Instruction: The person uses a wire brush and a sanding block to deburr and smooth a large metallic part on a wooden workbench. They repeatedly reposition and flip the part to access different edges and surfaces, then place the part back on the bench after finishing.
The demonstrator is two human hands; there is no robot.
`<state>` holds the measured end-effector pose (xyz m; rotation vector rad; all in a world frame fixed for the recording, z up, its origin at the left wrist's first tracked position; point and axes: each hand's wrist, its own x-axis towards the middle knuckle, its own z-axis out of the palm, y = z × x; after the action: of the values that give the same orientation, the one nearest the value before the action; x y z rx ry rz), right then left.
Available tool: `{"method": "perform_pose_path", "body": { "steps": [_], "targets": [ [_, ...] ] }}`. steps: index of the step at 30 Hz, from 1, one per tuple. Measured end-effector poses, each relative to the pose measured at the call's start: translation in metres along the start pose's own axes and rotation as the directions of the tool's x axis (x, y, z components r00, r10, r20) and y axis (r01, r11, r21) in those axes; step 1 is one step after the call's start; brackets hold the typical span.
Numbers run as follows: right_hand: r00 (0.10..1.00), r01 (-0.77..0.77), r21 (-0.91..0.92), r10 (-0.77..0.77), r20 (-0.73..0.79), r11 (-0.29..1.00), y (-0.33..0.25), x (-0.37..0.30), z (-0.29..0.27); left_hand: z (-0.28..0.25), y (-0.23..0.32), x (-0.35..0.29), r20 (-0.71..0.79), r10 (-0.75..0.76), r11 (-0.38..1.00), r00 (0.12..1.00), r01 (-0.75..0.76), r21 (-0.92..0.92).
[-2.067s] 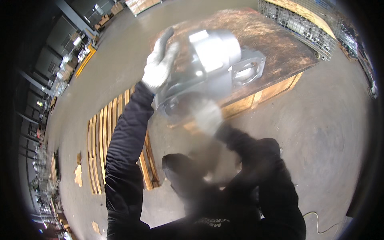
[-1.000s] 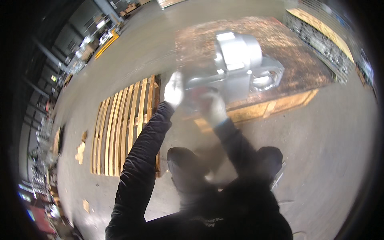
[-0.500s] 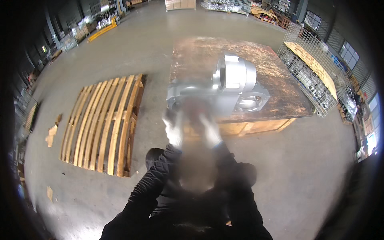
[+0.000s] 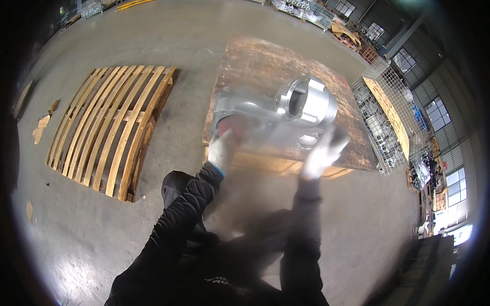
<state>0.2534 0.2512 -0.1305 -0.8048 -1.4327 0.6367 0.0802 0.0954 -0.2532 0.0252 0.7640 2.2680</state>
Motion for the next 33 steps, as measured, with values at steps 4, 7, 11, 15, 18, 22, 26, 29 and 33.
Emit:
{"method": "perform_pose_path", "body": {
  "steps": [4, 7, 11, 15, 18, 22, 26, 29, 33],
  "targets": [
    [0.998, 0.005, -0.026, -0.003, 0.066, 1.000, -0.011, 0.095, 0.040, 0.035, 0.001, 0.018, 0.046, 0.049, 0.974, 0.998, -0.038, -0.225],
    [0.963, -0.086, -0.077, 0.103, 0.250, 0.993, 0.002, 0.114, 0.057, 0.072, -0.025, 0.006, -0.061, 0.120, 0.984, 0.991, -0.127, -0.124],
    [0.955, 0.015, 0.083, -0.039, 0.296, 0.996, 0.010, 0.106, 0.054, 0.061, -0.040, 0.009, 0.316, 0.617, 0.311, 0.720, -0.593, 0.743],
    [0.934, 0.039, 0.105, -0.074, 0.349, 0.994, 0.005, 0.100, 0.045, -0.004, -0.019, 0.038, 0.726, -0.077, -0.702, 0.684, -0.554, 0.448],
    [0.945, -0.105, 0.092, 0.070, 0.321, 0.990, 0.007, 0.104, 0.047, -0.006, -0.026, 0.044, 0.674, -0.113, -0.771, 0.730, -0.492, 0.404],
    [0.955, -0.010, -0.131, 0.048, 0.291, 0.991, 0.018, 0.109, 0.054, 0.037, -0.038, 0.030, 0.412, 0.058, -0.443, 0.909, -0.347, 0.827],
    [0.955, 0.067, -0.184, -0.010, 0.296, 0.981, 0.018, 0.107, 0.051, 0.050, -0.005, 0.024, 0.199, 0.105, 0.775, 0.974, -0.205, 0.598],
    [0.950, -0.028, -0.106, 0.060, 0.306, 0.994, 0.007, 0.101, 0.043, 0.042, 0.005, 0.021, -0.084, 0.038, 0.999, 0.996, -0.039, -0.009],
    [0.961, 0.052, -0.222, 0.011, 0.276, 0.974, -0.012, 0.091, 0.041, 0.055, -0.033, 0.015, 0.008, 0.203, 0.968, 0.979, -0.202, 0.150]
  ]
}}
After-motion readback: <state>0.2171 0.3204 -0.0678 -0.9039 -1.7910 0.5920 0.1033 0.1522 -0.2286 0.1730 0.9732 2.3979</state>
